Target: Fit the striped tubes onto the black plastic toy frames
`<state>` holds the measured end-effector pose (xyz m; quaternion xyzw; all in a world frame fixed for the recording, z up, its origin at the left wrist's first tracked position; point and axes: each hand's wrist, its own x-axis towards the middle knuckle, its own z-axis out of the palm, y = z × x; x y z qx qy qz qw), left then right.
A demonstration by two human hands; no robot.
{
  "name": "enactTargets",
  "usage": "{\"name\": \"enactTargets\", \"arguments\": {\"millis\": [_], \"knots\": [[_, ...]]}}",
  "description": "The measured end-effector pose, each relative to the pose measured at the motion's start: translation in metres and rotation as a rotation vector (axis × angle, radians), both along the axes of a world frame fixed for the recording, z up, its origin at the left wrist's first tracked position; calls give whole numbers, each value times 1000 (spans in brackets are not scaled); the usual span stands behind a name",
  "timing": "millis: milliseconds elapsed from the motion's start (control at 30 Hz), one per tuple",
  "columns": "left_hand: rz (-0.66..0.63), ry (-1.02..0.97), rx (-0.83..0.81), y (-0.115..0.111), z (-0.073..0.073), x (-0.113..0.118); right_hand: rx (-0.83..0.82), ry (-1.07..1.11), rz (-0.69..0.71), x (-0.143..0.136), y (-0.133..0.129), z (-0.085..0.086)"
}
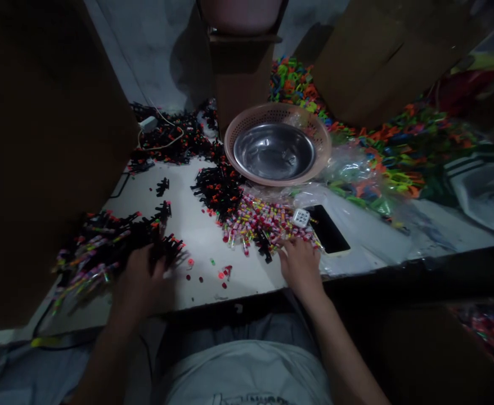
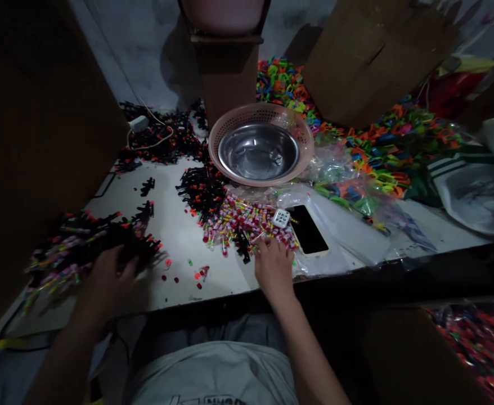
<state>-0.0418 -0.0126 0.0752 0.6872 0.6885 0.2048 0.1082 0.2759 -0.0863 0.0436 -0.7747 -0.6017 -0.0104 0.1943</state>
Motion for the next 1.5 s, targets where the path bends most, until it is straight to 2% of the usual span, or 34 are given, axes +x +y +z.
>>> {"name": "enactTargets", "arguments": {"millis": [100,167,233,367,433,500,600,667,767,833,933,1067,1200,1300,1367,1433,1500], "knots": [[65,350,63,6,12,-14,-64,-99,-68,19,3,-7],[61,430,114,4,13,-4,-93,-108,-53,22,5,-13],[-48,392,122,0,7,20,-103,-95,-27,19,6,-17],[-336,211,44,5,-16,81,-87,-73,-40,13,7,-23],[-379,163,48,15,-25,106,-89,-76,-36,12,6,-25],[-381,159,44,29,-31,122,-80,-79,-21,12,5,-27],[-393,182,13,45,-33,128,-21,-51,-23,15,2,-31],[-412,188,9,47,-30,127,49,19,1,17,0,-34],[-438,149,43,38,-22,127,140,206,114,17,-3,-37],[-489,100,60,27,-18,130,138,295,177,11,-4,-38],[-580,30,30,10,-15,138,79,272,181,-7,-1,-37],[-632,-190,-73,-5,-17,139,-6,73,90,-28,9,-31],[-562,-524,-233,-11,-20,129,-65,74,70,-23,17,-22],[-409,-787,-397,-17,-21,124,7,221,-7,-15,15,-15],[-327,-983,-527,-24,-22,126,79,434,-2,-15,9,-9],[-300,-1188,-670,-32,-23,129,83,678,137,-21,1,-4],[-265,-1368,-761,-38,-22,133,52,829,292,-30,-8,0]]}}
